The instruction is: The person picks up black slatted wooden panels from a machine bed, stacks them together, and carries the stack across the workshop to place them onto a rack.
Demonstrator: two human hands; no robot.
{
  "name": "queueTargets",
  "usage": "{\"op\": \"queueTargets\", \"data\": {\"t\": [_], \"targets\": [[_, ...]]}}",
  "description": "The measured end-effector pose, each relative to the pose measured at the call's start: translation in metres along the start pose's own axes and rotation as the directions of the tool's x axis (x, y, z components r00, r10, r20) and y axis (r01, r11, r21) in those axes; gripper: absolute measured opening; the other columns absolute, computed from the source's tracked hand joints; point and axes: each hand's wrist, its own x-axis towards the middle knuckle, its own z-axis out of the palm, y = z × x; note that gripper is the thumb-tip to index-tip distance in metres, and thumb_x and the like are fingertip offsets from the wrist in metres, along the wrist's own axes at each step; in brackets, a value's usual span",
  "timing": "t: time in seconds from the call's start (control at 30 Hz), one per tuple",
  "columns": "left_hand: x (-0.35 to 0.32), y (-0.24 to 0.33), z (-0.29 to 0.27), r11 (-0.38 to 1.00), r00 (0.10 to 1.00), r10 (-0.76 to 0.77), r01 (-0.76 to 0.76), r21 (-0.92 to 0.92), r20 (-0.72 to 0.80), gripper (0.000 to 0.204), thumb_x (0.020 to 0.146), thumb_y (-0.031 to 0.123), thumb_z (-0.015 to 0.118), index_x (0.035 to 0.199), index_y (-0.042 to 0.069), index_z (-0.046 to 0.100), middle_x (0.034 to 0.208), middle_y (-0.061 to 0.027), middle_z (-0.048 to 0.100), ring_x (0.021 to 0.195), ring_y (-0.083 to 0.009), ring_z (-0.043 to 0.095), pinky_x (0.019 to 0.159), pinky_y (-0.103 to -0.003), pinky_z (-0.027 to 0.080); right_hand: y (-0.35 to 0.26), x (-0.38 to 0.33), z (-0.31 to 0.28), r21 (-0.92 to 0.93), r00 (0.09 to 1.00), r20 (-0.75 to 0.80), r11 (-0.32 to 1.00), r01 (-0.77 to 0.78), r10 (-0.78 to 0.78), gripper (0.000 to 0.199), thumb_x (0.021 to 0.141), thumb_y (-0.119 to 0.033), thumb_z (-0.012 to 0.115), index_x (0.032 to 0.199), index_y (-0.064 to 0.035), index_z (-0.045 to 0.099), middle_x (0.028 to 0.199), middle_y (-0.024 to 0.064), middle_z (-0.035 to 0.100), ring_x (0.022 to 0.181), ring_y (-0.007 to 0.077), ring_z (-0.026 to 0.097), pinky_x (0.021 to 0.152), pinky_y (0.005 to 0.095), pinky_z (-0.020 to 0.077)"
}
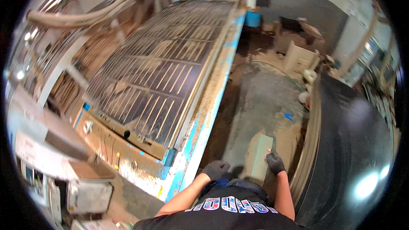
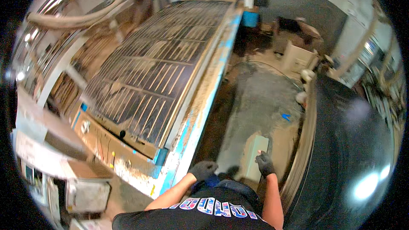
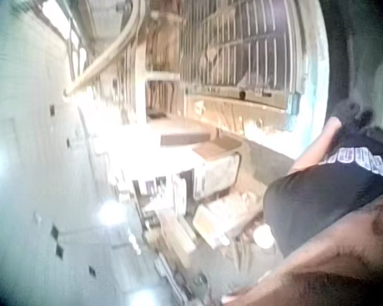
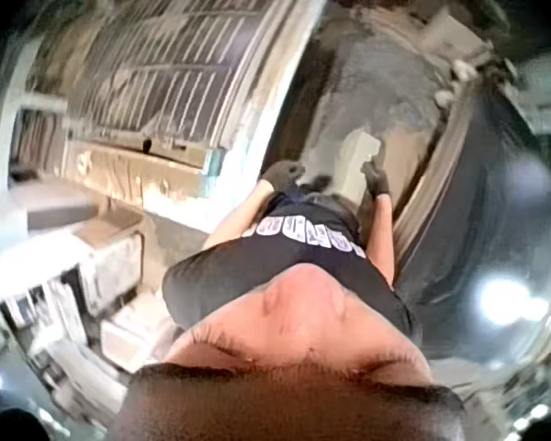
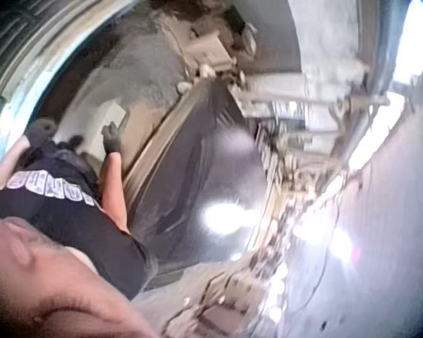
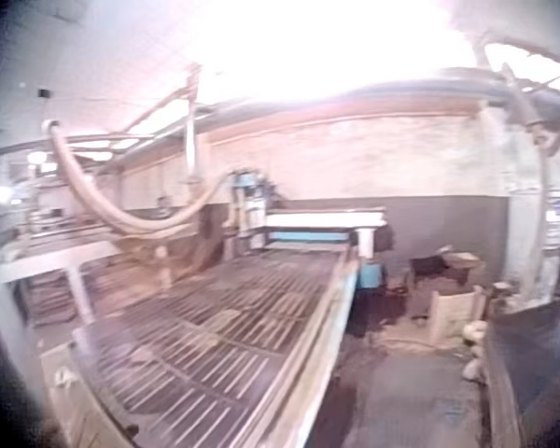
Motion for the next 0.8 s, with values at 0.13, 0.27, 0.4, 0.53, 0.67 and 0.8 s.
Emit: {"op": "queueTargets", "data": {"t": [0.13, 0.27, 0.4, 0.53, 0.67, 0.8], "targets": [[0.021, 0.032, -0.044, 0.968, 0.843, -0.152, 0.021, -0.251, -0.516, 0.033, 0.089, 0.034, 0.049, 0.103, 0.008, 0.063, 0.1, -0.0173, 0.064, 0.092, -0.0315, 0.062, 0.081, -0.039, 0.048, -0.06, 0.091, -0.028, -0.235, 0.996, 0.081, 0.97, 0.059, -0.04, 0.039, 0.088, -0.016, 0.053, 0.124, 0.0007, 0.05, 0.091, 0.0051, 0.063, 0.079, 0.0124, 0.056, 0.076, 0.0256, 0.0457], [0.031, -0.029, -0.124, 0.966, 0.396, -0.256, 0.137, -0.219, -0.882, 0.027, 0.084, 0.026, 0.057, 0.104, 0.009, 0.062, 0.087, -0.0168, 0.065, 0.077, -0.0283, 0.064, 0.07, -0.038, 0.05, -0.111, 0.179, 0.026, -0.056, 0.968, 0.249, 0.998, 0.042, -0.027, 0.04, 0.089, -0.017, 0.054, 0.125, 0.0001, 0.049, 0.096, 0.006, 0.064, 0.083, 0.0127, 0.057, 0.076, 0.0253, 0.0458], [0.049, -0.04, -0.173, 0.903, 0.184, -0.412, 0.213, -0.374, -0.892, 0.027, 0.085, 0.027, 0.054, 0.102, 0.008, 0.062, 0.084, -0.0167, 0.064, 0.076, -0.0294, 0.063, 0.068, -0.038, 0.049, -0.118, 0.256, 0.043, -0.233, 0.945, 0.322, 0.964, 0.13, -0.049, 0.041, 0.09, -0.019, 0.057, 0.126, -0.001, 0.05, 0.104, 0.0079, 0.064, 0.091, 0.0116, 0.058, 0.079, 0.0251, 0.0461], [0.085, -0.041, -0.222, 0.916, 0.1, -0.367, 0.21, -0.341, -0.925, 0.026, 0.083, 0.028, 0.055, 0.096, 0.008, 0.064, 0.083, -0.0178, 0.063, 0.077, -0.0327, 0.062, 0.07, -0.041, 0.048, -0.176, 0.31, 0.072, -0.34, 0.902, 0.398, 0.887, 0.312, -0.165, 0.038, 0.089, -0.02, 0.06, 0.12, 0.0008, 0.056, 0.11, 0.009, 0.063, 0.099, 0.0149, 0.057, 0.088, 0.0271, 0.0443], [0.088, -0.048, -0.236, 0.905, -0.041, -0.304, 0.299, -0.302, -0.952, 0.023, 0.079, 0.025, 0.059, 0.094, 0.009, 0.065, 0.095, -0.0154, 0.063, 0.089, -0.0333, 0.059, 0.078, -0.041, 0.046, -0.252, 0.342, 0.119, -0.363, 0.854, 0.495, 0.855, 0.37, -0.159, 0.038, 0.089, -0.024, 0.059, 0.118, 0.0016, 0.057, 0.115, 0.0113, 0.062, 0.108, 0.0193, 0.056, 0.094, 0.0302, 0.0413], [0.073, -0.079, -0.227, 0.777, -0.306, -0.206, 0.527, -0.345, -0.93, 0.025, 0.077, 0.027, 0.064, 0.096, 0.011, 0.067, 0.097, -0.0123, 0.064, 0.099, -0.0326, 0.056, 0.089, -0.042, 0.042, -0.257, 0.408, 0.156, -0.31, 0.826, 0.55, 0.888, 0.339, -0.123, 0.056, 0.088, -0.026, 0.059, 0.132, 0.0038, 0.042, 0.122, 0.0173, 0.055, 0.113, 0.0231, 0.052, 0.096, 0.0307, 0.0392]]}}
